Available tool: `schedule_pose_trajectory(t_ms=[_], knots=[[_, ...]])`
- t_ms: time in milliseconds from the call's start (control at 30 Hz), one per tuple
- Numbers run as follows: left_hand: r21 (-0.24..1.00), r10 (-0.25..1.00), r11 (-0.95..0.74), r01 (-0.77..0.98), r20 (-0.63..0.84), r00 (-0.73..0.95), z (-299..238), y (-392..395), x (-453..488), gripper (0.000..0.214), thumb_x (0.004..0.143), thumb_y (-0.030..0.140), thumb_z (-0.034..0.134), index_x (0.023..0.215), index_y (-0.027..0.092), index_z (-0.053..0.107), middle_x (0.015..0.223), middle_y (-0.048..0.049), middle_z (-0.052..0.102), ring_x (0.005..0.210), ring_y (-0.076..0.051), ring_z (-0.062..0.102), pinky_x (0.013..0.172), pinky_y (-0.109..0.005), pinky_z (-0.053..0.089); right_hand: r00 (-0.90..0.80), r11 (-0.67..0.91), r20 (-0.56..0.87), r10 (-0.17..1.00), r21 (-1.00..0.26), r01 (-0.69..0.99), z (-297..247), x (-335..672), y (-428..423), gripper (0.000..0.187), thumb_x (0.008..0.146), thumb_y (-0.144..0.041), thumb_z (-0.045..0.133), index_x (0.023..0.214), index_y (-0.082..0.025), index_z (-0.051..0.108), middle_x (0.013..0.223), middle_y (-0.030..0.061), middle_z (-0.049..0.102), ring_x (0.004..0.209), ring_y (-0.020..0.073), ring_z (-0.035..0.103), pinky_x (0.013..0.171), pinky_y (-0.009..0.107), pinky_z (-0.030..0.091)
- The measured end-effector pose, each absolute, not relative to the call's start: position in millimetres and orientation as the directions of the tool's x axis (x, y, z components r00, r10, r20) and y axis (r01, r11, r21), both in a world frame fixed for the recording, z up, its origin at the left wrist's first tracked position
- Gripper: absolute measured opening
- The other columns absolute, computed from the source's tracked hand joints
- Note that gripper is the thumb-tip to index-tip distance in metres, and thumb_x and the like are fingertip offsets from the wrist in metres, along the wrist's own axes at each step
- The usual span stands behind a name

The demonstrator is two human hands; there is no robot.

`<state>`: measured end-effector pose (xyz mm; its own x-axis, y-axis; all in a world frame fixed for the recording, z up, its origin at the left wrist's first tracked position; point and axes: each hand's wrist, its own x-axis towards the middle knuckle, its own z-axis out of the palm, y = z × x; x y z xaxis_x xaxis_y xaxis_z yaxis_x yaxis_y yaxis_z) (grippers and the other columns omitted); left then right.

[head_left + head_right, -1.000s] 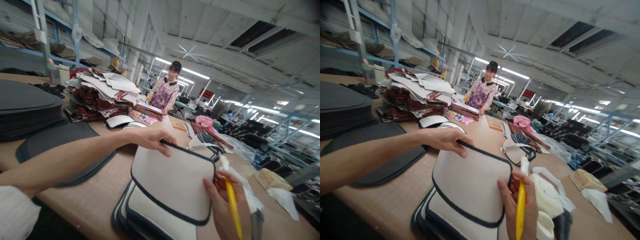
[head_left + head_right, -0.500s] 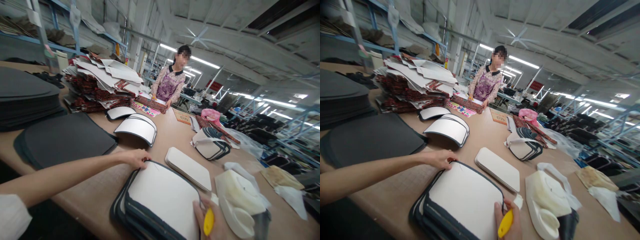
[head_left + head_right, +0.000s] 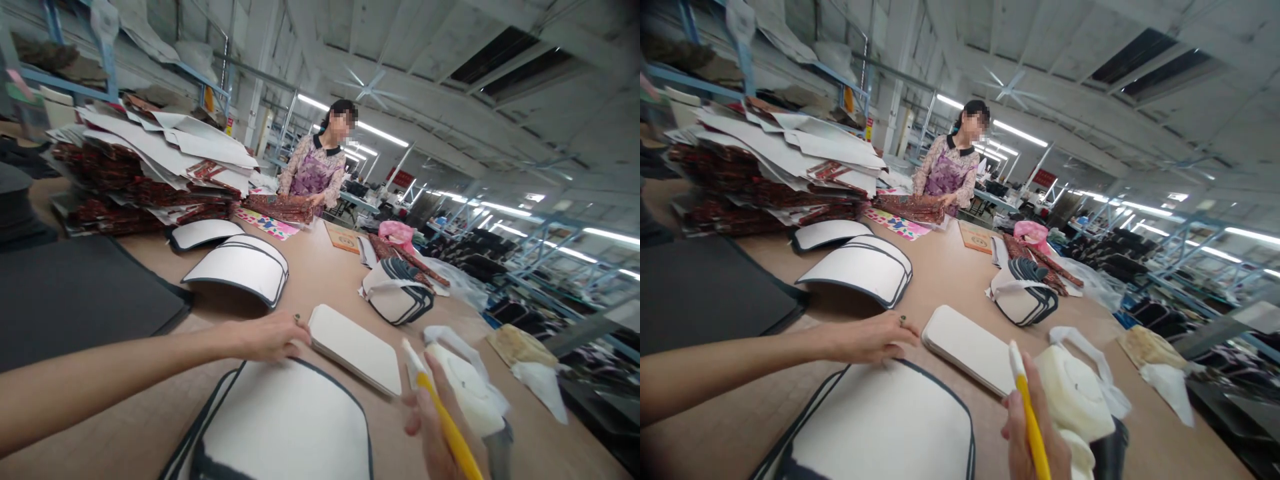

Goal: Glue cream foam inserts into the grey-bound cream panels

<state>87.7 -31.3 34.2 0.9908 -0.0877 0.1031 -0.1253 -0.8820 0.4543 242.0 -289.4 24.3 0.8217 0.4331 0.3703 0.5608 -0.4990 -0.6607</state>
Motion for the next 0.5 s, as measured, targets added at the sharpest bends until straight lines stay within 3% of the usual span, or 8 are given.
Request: schedule_pose_trajectory(t_ms=[100,233,400,500], knots=[[0.401,-0.134,-0.902,-0.162,0.098,0.986,12,-24,134,0.017,0.079,0.007,0.054,0.091,0.017,0.06,0.109,-0.0062,0.061,0.097,-0.021,0.056,0.084,-0.027,0.04,0.838,-0.449,0.305,0.452,-0.734,0.509,43,272,-262,0.052,0.078,-0.062,0.042,0.1,-0.021,0.066,0.067,0.0021,0.06,0.064,0.0175,0.055,0.06,0.028,0.044],[0.362,-0.166,-0.914,-0.184,0.082,0.983,-27,-15,167,0.015,0.074,0.005,0.054,0.081,0.018,0.053,0.098,-0.0041,0.061,0.092,-0.021,0.054,0.079,-0.027,0.042,0.835,-0.284,0.234,0.498,-0.866,0.412,29,313,-212,0.045,0.072,-0.058,0.052,0.085,-0.017,0.065,0.053,-0.002,0.05,0.052,0.0147,0.046,0.049,0.026,0.038],[0.309,-0.177,-0.932,-0.188,0.064,0.982,-37,-10,173,0.012,0.077,0.008,0.051,0.082,0.019,0.047,0.097,-0.0047,0.058,0.093,-0.021,0.051,0.08,-0.027,0.041,0.783,-0.265,0.222,0.581,-0.858,0.44,-3,348,-149,0.033,0.068,-0.052,0.055,0.06,-0.021,0.057,0.046,-0.0041,0.042,0.046,0.0131,0.041,0.047,0.026,0.033],[0.274,-0.187,-0.943,-0.188,0.029,0.982,-29,-12,175,0.012,0.079,0.006,0.049,0.08,0.018,0.047,0.095,-0.0054,0.059,0.09,-0.02,0.052,0.079,-0.026,0.041,0.707,-0.237,0.215,0.673,-0.843,0.482,-16,357,-116,0.032,0.069,-0.051,0.053,0.06,-0.021,0.056,0.05,-0.0036,0.047,0.049,0.0129,0.044,0.05,0.026,0.036]])
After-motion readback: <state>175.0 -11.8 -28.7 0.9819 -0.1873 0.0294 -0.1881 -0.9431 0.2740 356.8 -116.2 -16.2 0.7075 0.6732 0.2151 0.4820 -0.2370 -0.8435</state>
